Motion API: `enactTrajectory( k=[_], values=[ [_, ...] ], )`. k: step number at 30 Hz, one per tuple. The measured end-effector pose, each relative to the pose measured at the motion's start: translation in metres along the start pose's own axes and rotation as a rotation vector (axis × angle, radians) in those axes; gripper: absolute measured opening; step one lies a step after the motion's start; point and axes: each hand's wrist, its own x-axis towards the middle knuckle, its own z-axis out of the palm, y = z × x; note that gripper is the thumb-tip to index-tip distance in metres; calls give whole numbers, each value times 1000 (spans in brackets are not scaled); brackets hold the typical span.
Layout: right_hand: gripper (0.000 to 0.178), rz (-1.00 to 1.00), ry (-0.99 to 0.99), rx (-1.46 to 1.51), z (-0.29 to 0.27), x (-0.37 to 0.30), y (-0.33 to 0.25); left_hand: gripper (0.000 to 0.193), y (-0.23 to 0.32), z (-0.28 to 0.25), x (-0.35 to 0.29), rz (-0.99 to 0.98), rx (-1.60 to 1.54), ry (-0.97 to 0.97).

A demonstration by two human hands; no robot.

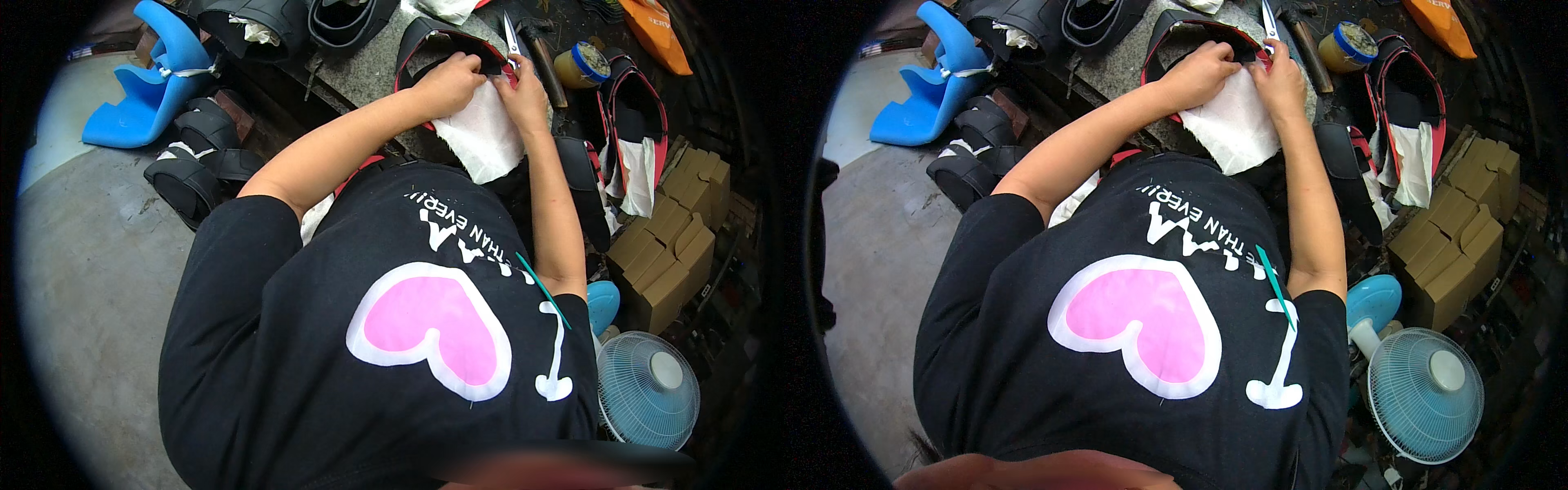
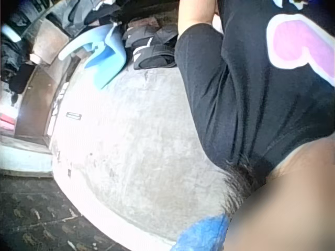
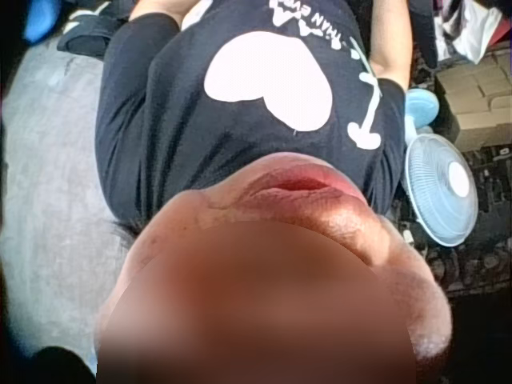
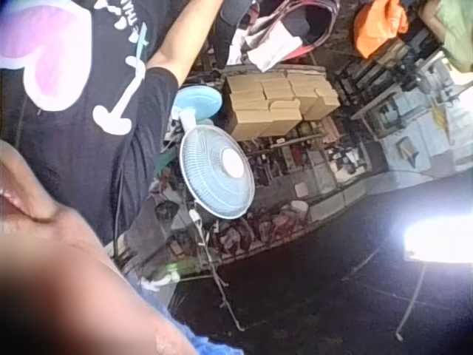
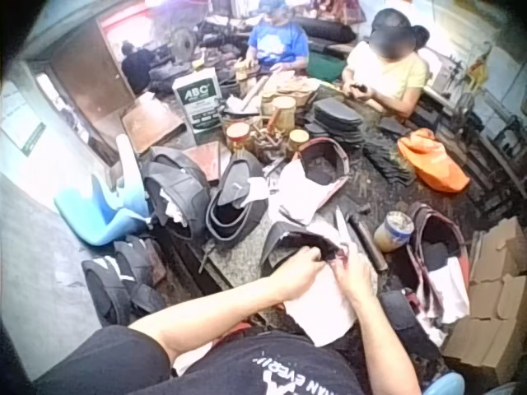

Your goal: The person trims the edges of black shoe insoles using scissors. They repeatedly pick up an insole, cut the excess material along the perimeter, and place the trimmed insole aside. The process is repeated for multiple insoles.

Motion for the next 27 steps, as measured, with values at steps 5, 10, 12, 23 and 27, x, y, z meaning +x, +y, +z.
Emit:
enactTrajectory(
  k=[5,10,12,23,27],
  values=[
    [31,-93,147,133,-15,9,2,32,10,-8,1,68,181,-74],
    [34,-19,123,24,-13,0,-22,32,10,-11,0,62,175,-87],
    [39,-15,94,-114,-12,-2,-29,32,10,-10,-1,61,175,-111],
    [49,72,81,-65,-18,3,-29,34,8,-8,0,67,159,-86],
    [53,93,60,-104,-15,-3,-37,33,6,-4,-1,53,120,-111]
  ],
)
